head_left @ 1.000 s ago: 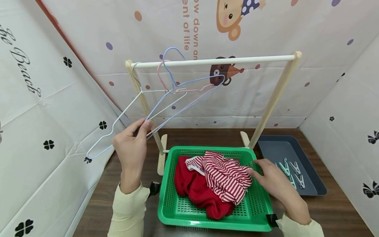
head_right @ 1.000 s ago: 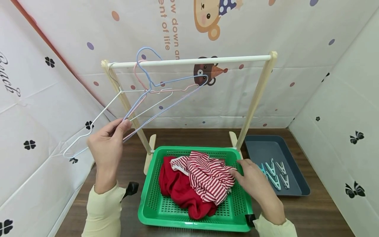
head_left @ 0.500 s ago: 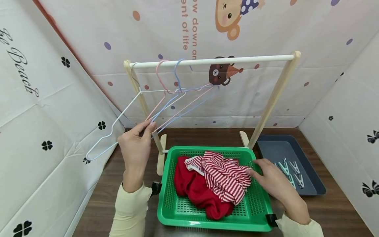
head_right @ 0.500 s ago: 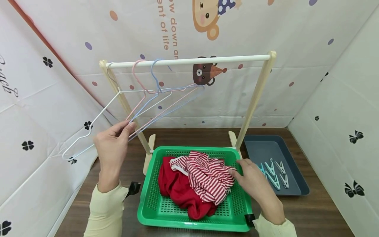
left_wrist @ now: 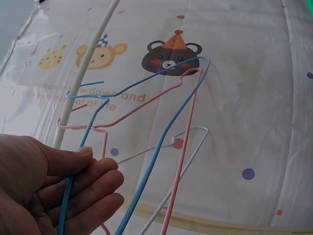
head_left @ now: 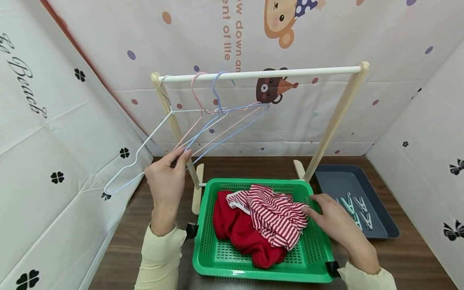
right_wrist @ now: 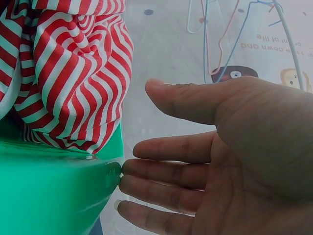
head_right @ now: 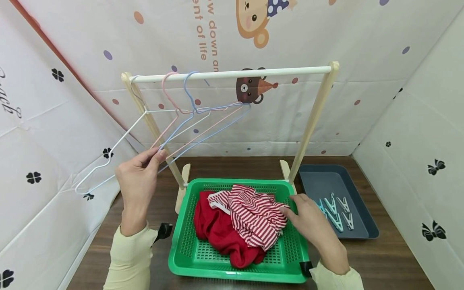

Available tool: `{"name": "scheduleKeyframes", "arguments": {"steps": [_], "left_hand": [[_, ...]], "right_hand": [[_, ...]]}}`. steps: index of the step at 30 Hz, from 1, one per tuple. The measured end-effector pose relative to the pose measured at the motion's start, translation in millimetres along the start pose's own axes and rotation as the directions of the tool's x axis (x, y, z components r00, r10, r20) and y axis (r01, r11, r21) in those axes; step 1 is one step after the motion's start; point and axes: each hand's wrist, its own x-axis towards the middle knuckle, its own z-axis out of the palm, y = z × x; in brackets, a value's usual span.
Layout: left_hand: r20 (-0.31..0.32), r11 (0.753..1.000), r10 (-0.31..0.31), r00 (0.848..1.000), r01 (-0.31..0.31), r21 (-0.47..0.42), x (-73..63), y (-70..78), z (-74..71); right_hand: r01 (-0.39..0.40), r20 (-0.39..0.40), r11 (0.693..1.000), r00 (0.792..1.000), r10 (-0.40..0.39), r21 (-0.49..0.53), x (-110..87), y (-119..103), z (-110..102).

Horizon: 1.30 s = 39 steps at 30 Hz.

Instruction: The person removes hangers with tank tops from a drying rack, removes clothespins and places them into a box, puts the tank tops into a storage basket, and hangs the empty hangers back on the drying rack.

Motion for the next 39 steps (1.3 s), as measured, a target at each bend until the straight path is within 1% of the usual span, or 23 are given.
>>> {"name": "scheduleKeyframes", "arguments": {"steps": [5, 9, 13, 15, 18, 21, 23, 26, 30, 33, 34, 36, 38, 39], "left_hand": [[-0.003, 1.0, 0.009, 1.0, -0.009, 0.006, -0.4, -0.9, 0.0], [0.002, 1.0, 0.005, 1.0, -0.005, -0.014, -1.7, -1.1, 0.1], [0.003, 0.996, 0.001, 1.0, -0.001, -0.085, -4.4, -2.2, 0.3], [-0.004, 0.992, 0.013, 1.0, -0.014, -0.126, -6.2, -2.6, 0.3], [-0.041, 0.983, 0.034, 0.999, -0.041, -0.179, -8.8, -2.8, 0.0], [-0.095, 0.98, 0.061, 0.994, -0.077, -0.184, -10.5, -2.2, -1.3], [-0.139, 0.98, 0.076, 0.987, -0.1, -0.172, -11.6, -2.2, -2.6], [-0.21, 0.982, 0.11, 0.971, -0.139, -0.13, -13.7, -1.3, -6.2], [-0.316, 0.974, 0.153, 0.936, -0.197, -0.111, -17.6, 3.2, -12.1], [-0.348, 0.954, 0.211, 0.914, -0.271, -0.131, -21.6, 9.4, -13.2], [-0.344, 0.943, 0.241, 0.907, -0.303, -0.138, -23.7, 11.8, -12.5], [-0.305, 0.915, 0.311, 0.9, -0.37, -0.16, -28.6, 15.9, -9.2], [-0.221, 0.892, 0.374, 0.901, -0.415, -0.181, -35.3, 18.2, -3.8], [-0.169, 0.885, 0.397, 0.902, -0.425, -0.187, -39.1, 18.2, -0.8]], "right_hand": [[0.006, -0.001, 1.0, 1.0, -0.006, 0.005, -0.7, -0.1, -0.6], [0.008, -0.003, 1.0, 1.0, -0.008, 0.005, -1.4, -0.5, -1.4], [0.012, -0.005, 1.0, 1.0, -0.012, 0.007, -2.2, -0.9, -1.7], [0.013, -0.005, 1.0, 1.0, -0.013, 0.008, -2.3, -1.0, -1.7], [0.014, -0.005, 1.0, 1.0, -0.014, 0.01, -1.9, -1.2, -1.7], [0.016, -0.002, 1.0, 1.0, -0.016, 0.006, -1.0, -1.1, -1.7], [0.017, 0.002, 1.0, 1.0, -0.017, 0.004, -0.3, -0.8, -1.7], [0.013, 0.007, 1.0, 1.0, -0.013, 0.006, 0.3, -0.2, -2.0], [0.014, 0.007, 0.999, 1.0, -0.014, 0.03, 0.0, 2.4, -4.6], [0.018, 0.0, 0.999, 1.0, -0.018, 0.038, -0.4, 5.5, -7.9], [0.022, -0.005, 0.999, 1.0, -0.022, 0.037, -0.2, 6.4, -8.8], [0.031, -0.019, 0.999, 0.999, -0.031, 0.029, 0.0, 6.3, -10.6], [0.045, -0.034, 0.999, 0.998, -0.044, 0.017, 0.8, 4.0, -12.5], [0.052, -0.045, 0.999, 0.998, -0.051, 0.014, 1.2, 1.5, -13.2]]}}
